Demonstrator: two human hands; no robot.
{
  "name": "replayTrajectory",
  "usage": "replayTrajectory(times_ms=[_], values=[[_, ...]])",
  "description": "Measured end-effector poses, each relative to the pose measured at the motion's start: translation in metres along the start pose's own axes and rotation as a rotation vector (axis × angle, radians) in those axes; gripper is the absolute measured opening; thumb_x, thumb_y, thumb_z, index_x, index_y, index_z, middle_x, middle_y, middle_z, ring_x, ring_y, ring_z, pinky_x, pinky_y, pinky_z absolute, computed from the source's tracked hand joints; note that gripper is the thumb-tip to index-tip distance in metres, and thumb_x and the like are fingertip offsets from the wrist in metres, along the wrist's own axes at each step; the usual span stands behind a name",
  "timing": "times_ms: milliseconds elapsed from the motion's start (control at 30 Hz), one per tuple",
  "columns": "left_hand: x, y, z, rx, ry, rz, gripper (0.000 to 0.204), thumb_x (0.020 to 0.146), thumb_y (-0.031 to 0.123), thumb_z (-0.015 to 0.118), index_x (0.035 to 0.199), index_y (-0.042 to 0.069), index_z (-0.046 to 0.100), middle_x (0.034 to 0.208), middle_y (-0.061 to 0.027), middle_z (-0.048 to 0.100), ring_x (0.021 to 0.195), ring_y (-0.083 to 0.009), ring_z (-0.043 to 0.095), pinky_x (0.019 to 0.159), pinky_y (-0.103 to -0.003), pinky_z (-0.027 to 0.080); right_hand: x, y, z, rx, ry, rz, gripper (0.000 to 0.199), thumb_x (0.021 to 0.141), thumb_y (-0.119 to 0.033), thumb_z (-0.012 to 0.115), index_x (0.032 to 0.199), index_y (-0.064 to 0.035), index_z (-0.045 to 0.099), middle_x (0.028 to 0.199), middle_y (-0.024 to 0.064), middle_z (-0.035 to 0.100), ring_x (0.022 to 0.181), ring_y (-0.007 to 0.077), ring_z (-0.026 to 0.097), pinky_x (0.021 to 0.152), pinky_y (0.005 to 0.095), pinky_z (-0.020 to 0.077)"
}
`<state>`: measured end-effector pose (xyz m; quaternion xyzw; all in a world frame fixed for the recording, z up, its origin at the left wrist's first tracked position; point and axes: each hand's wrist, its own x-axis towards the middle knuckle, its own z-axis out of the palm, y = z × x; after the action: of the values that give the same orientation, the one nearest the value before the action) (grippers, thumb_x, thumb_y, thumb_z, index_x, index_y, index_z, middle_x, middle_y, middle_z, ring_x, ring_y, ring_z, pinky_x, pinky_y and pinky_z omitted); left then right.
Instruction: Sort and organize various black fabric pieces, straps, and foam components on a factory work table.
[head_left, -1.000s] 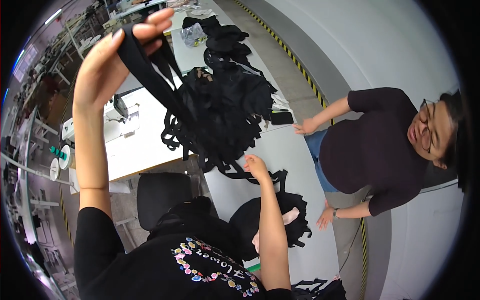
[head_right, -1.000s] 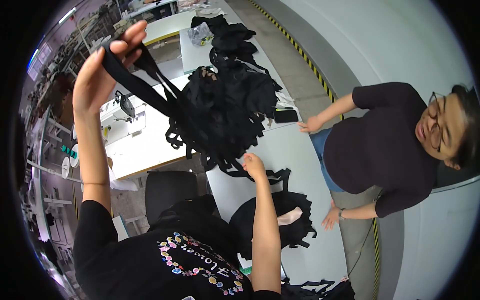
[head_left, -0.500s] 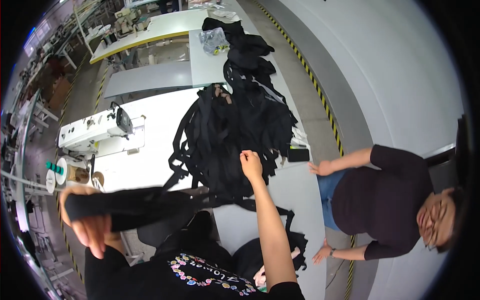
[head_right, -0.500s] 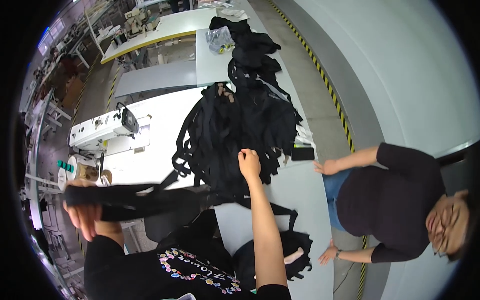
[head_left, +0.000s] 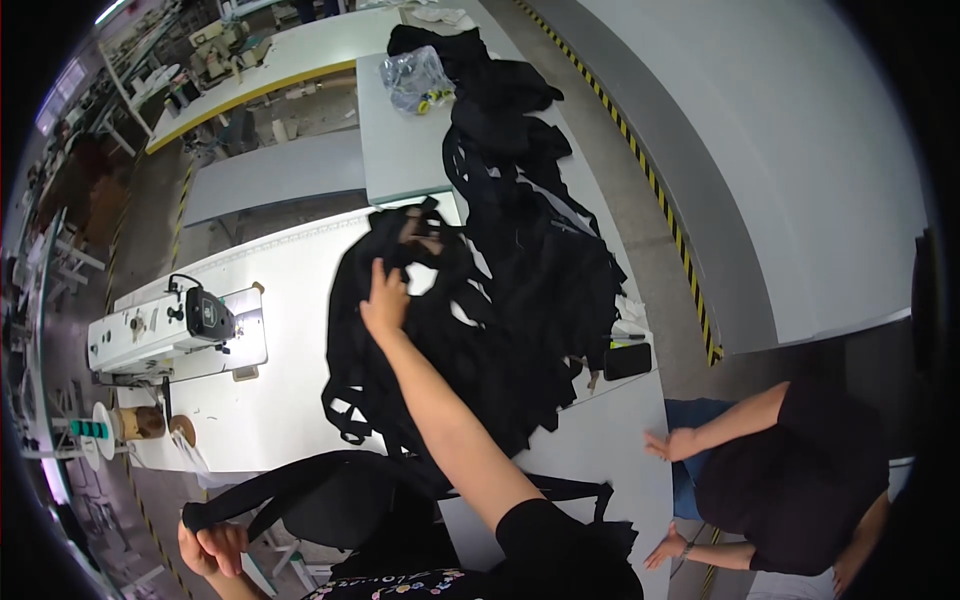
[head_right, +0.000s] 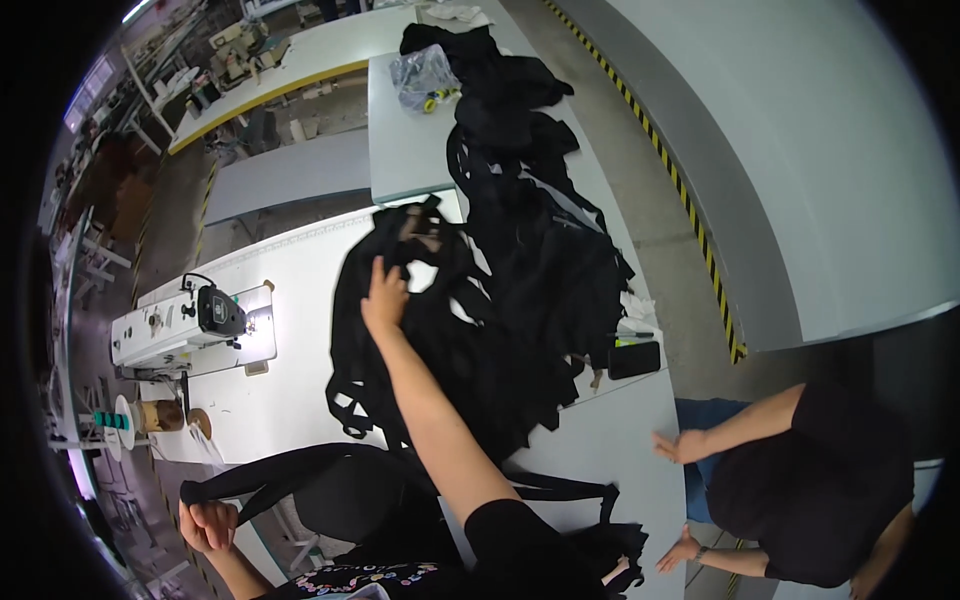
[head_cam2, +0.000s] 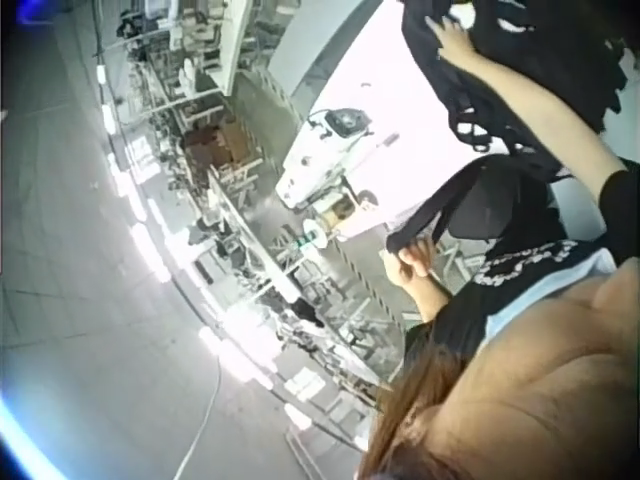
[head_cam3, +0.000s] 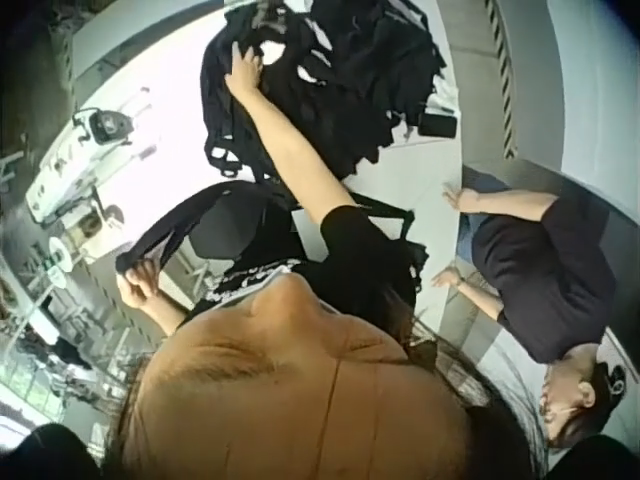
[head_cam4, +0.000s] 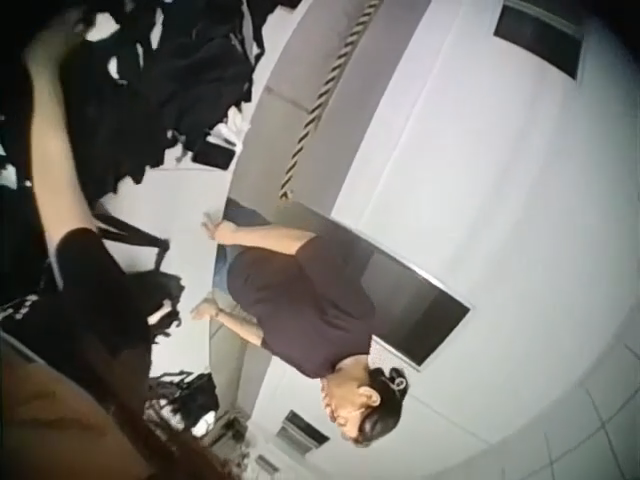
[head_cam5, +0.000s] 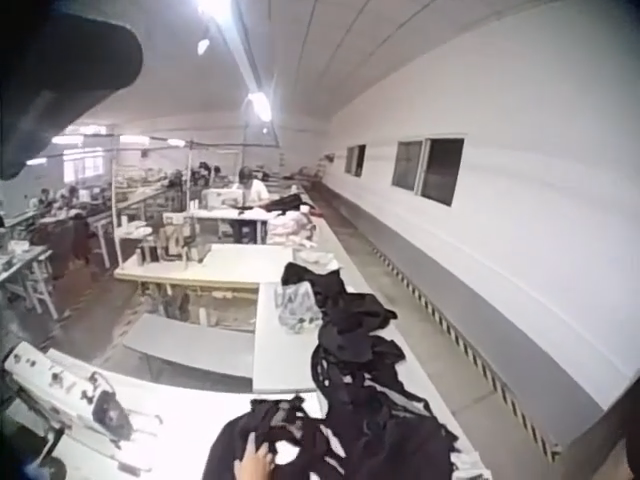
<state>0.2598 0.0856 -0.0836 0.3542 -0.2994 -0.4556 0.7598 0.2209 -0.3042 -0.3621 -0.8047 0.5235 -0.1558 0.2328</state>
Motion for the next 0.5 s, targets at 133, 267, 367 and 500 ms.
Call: replayTrajectory(times_ms=[133, 267, 367, 500], values=[[0.01, -0.007, 0.004, -0.005, -0.073, -0.023, 0.037, 0.101, 0.026, 0.03, 0.084, 0.002, 0.053, 0.045, -0.0062, 0.054, 0.032, -0.0141, 0.048, 0.035, -0.025, 0.04, 0.015, -0.031, 0.023, 0.305, 0.0, -0.109, 0.084, 0.071, -0.008, 0.073, 0.143, -0.0113, 0.029, 0.139, 0.025, 0.035, 0.12, 0.0413, 0.043, 0.101, 0.0452, 0.0366], [0.0, 0.012, -0.023, -0.194, -0.261, -0.079, 0.032, 0.099, 0.015, 0.031, 0.099, -0.007, 0.054, 0.053, -0.0167, 0.062, 0.037, -0.0198, 0.058, 0.037, -0.028, 0.049, 0.015, -0.047, -0.005, 0.63, -0.057, -0.245, 0.075, 0.076, -0.022, 0.073, 0.14, -0.0104, 0.035, 0.146, 0.0223, 0.028, 0.129, 0.0397, 0.036, 0.104, 0.0463, 0.0314], [0.013, 0.03, -0.057, -0.379, -0.728, -0.225, 0.031, 0.094, 0.005, 0.033, 0.116, -0.012, 0.047, 0.077, -0.0284, 0.066, 0.057, -0.0326, 0.067, 0.053, -0.038, 0.057, 0.008, -0.007, -0.042, 0.28, 0.204, -0.214, 0.06, 0.075, -0.029, 0.072, 0.127, -0.0098, 0.05, 0.134, 0.0183, 0.042, 0.121, 0.0365, 0.042, 0.094, 0.0479, 0.0358], [0.112, 0.024, 0.003, -0.339, -1.25, -0.441, 0.037, 0.093, 0.003, 0.035, 0.126, -0.012, 0.038, 0.085, -0.0316, 0.065, 0.069, -0.0361, 0.068, 0.064, -0.04, 0.058, -0.021, 0.093, -0.072, -0.128, 0.394, 0.144, 0.055, 0.085, -0.04, 0.059, 0.128, -0.0061, 0.049, 0.134, 0.0187, 0.044, 0.126, 0.0338, 0.039, 0.101, 0.0491, 0.031]])
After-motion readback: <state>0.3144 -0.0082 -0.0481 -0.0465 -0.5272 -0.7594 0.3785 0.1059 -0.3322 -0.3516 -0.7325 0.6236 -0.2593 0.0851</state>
